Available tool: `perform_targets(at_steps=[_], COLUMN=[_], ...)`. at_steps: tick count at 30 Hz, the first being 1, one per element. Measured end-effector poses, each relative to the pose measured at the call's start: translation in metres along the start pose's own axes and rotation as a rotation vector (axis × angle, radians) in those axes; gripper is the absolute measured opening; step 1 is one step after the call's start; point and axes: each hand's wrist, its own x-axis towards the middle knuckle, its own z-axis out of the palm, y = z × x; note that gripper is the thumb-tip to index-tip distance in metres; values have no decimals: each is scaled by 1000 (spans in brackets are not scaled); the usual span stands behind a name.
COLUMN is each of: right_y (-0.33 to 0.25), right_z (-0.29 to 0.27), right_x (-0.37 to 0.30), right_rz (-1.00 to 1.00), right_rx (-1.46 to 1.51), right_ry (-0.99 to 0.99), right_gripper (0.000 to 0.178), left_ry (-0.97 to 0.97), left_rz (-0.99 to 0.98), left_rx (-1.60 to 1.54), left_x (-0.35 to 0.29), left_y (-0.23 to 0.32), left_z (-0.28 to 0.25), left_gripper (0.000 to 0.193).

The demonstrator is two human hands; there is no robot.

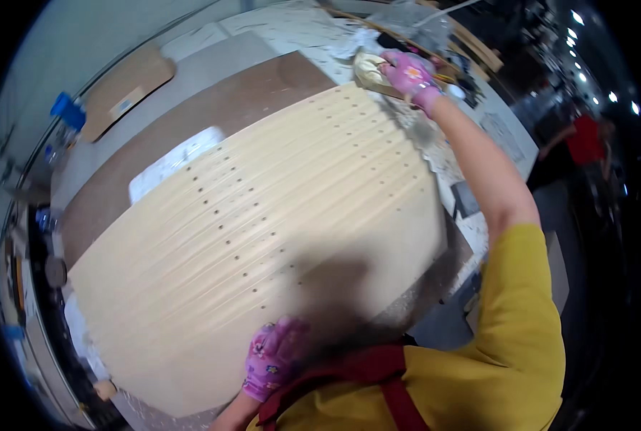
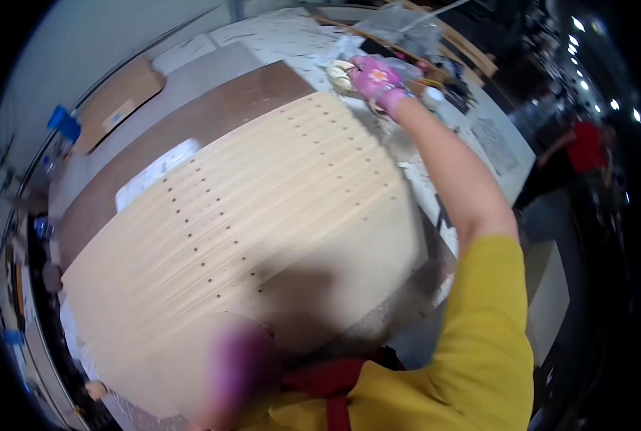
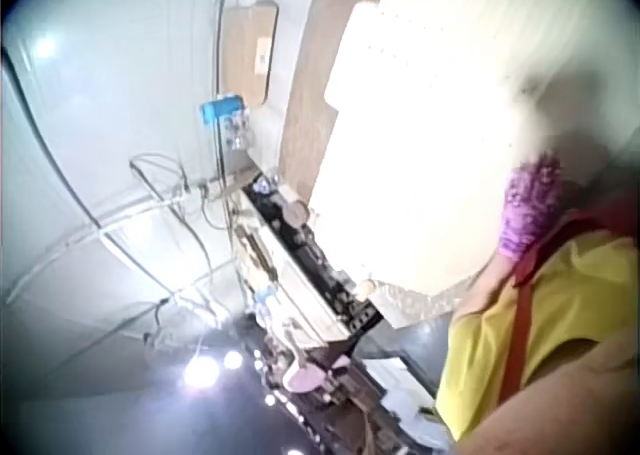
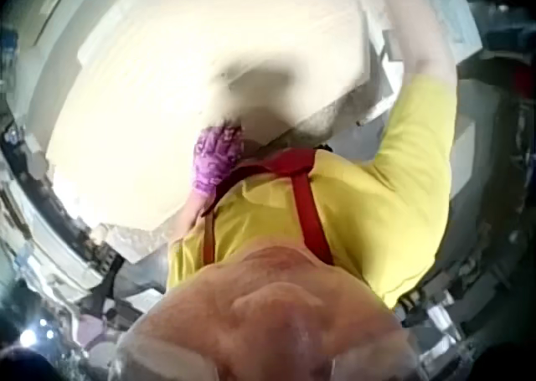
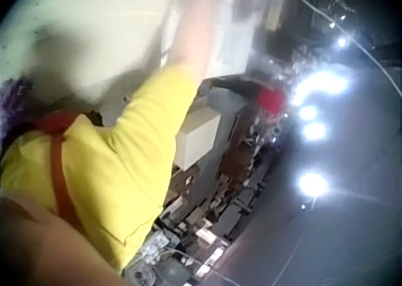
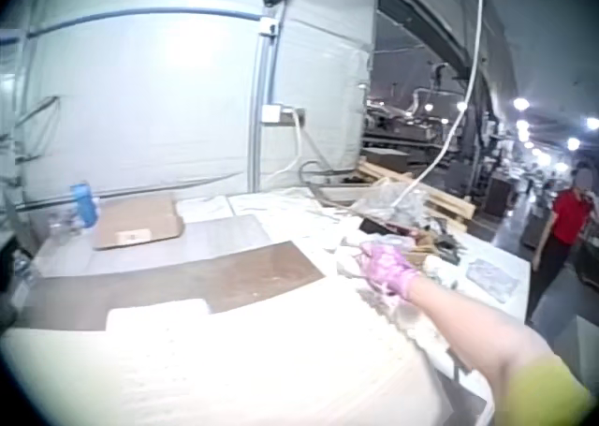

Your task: The person wipes a large, light-colored wooden board with a cloth. They briefly pick up a small wooden block and a bottle, then continue wiping the board's surface with the cloth.

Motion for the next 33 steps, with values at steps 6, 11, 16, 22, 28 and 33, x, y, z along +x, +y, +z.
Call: perform_targets(at_steps=[6, 11, 16, 22, 28, 33], right_y=[99, 24, 7, -91, -240, -82], right_z=[103, 27, 80, 111, 138, 99], right_x=[10, -7, -33, -51, -98, -34], right_rz=[57, -144, -424, -575, -911, -297], right_rx=[599, 209, 18, 101, 138, 538], right_ry=[-4, 43, 84, 89, -119, -269], right_gripper=[27, 31, 40, 29, 51, 41], left_ry=[83, 150, 566, 560, 570, 567], left_rz=[267, -210, -667, -642, -570, -593], left_rx=[139, 476, 368, 558, 556, 552], left_x=[-4, -43, -160, -160, -167, -166], left_y=[-9, -24, -125, -130, -139, -126], left_z=[13, -57, -83, -80, -87, -89], left_gripper=[25, 49, 60, 61, 59, 59])
